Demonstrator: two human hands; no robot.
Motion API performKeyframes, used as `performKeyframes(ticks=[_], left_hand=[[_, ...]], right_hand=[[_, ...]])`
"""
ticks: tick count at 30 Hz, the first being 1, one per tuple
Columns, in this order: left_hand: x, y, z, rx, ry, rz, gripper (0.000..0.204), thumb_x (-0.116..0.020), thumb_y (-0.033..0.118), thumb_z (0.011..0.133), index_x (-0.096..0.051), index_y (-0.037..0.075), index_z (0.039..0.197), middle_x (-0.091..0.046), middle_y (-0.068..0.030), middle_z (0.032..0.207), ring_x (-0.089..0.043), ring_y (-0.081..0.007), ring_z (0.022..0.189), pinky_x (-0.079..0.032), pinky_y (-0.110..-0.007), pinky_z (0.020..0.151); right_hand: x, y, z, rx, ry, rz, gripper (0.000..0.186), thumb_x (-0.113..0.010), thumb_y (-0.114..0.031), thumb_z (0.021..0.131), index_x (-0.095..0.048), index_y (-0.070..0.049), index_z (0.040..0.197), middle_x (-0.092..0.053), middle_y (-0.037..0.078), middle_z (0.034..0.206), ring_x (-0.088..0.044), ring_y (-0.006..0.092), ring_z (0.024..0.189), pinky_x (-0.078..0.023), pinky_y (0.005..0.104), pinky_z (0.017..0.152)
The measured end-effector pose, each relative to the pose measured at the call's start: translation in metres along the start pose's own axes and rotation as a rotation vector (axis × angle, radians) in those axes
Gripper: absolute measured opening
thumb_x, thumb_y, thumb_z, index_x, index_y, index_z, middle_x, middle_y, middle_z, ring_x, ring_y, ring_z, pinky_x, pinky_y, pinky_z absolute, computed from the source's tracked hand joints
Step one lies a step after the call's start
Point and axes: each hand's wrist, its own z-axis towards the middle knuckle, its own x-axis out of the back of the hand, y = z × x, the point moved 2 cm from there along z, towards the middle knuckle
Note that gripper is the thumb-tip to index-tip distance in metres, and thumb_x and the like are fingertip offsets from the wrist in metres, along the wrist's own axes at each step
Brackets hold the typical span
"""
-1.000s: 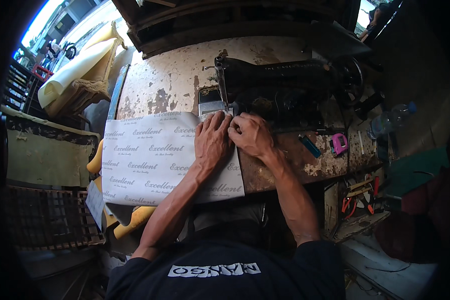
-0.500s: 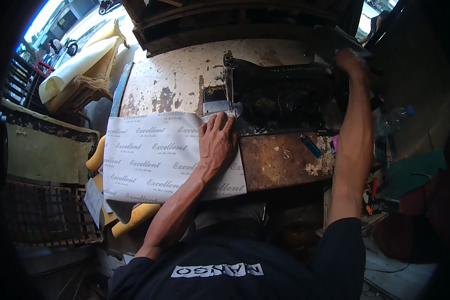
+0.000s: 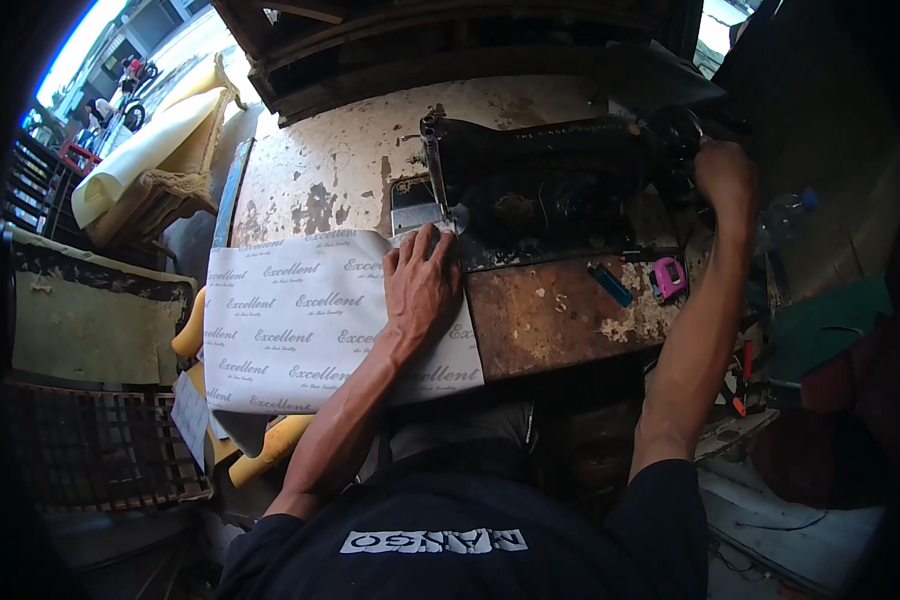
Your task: The person aligns fabric pieces at a sewing machine station, trims a small strip of material using scissors, and carries the prepared fabric over to a chair frame with yellow foam.
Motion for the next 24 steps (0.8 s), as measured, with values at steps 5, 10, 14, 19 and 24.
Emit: performKeyframes(ticks=[5, 10, 14, 19, 24], left_hand=[[-0.002, -0.005, -0.002, 0.019, -0.018, -0.021, 0.055, -0.069, 0.021, 0.090, -0.061, 0.010, 0.143, -0.056, -0.0160, 0.146, -0.051, -0.0348, 0.138, -0.037, -0.049, 0.113], [0.005, -0.002, 0.002, 0.007, -0.024, -0.027, 0.053, -0.069, 0.021, 0.091, -0.062, 0.010, 0.142, -0.057, -0.0149, 0.146, -0.051, -0.0346, 0.137, -0.037, -0.049, 0.113], [-0.001, 0.004, 0.004, -0.008, -0.056, -0.040, 0.051, -0.068, 0.022, 0.092, -0.063, 0.010, 0.141, -0.057, -0.0145, 0.145, -0.051, -0.0352, 0.137, -0.037, -0.050, 0.113], [-0.001, -0.016, -0.005, -0.003, -0.008, 0.051, 0.048, -0.066, 0.023, 0.094, -0.065, 0.011, 0.140, -0.060, -0.0146, 0.142, -0.053, -0.0354, 0.135, -0.038, -0.051, 0.111], [-0.001, -0.012, 0.005, -0.003, -0.081, 0.040, 0.046, -0.067, 0.028, 0.094, -0.066, 0.016, 0.139, -0.059, -0.0119, 0.145, -0.053, -0.0324, 0.137, -0.040, -0.051, 0.109]], right_hand=[[0.020, -0.134, -0.113, -0.104, 0.110, 0.739, 0.029, -0.059, -0.031, 0.106, -0.076, -0.007, 0.107, -0.076, 0.018, 0.098, -0.072, 0.0426, 0.094, -0.056, 0.0482, 0.082], [-0.114, -0.228, -0.070, 0.175, -0.232, 1.223, 0.026, -0.064, -0.028, 0.103, -0.072, -0.005, 0.114, -0.078, 0.012, 0.100, -0.075, 0.0295, 0.089, -0.059, 0.0402, 0.080], [-0.154, -0.263, -0.051, 0.320, 0.090, 1.927, 0.036, -0.063, -0.018, 0.100, -0.066, -0.005, 0.134, -0.074, 0.018, 0.122, -0.071, 0.0241, 0.113, -0.058, 0.0375, 0.095], [-0.112, -0.264, -0.121, -0.411, -0.356, 1.364, 0.029, -0.064, -0.016, 0.094, -0.072, -0.001, 0.117, -0.077, 0.022, 0.108, -0.075, 0.0368, 0.106, -0.057, 0.0425, 0.090], [-0.024, -0.221, -0.301, -0.194, 0.142, 1.283, 0.015, -0.067, -0.014, 0.101, -0.071, -0.003, 0.111, -0.074, 0.011, 0.084, -0.072, 0.0183, 0.072, -0.055, 0.0312, 0.068]])
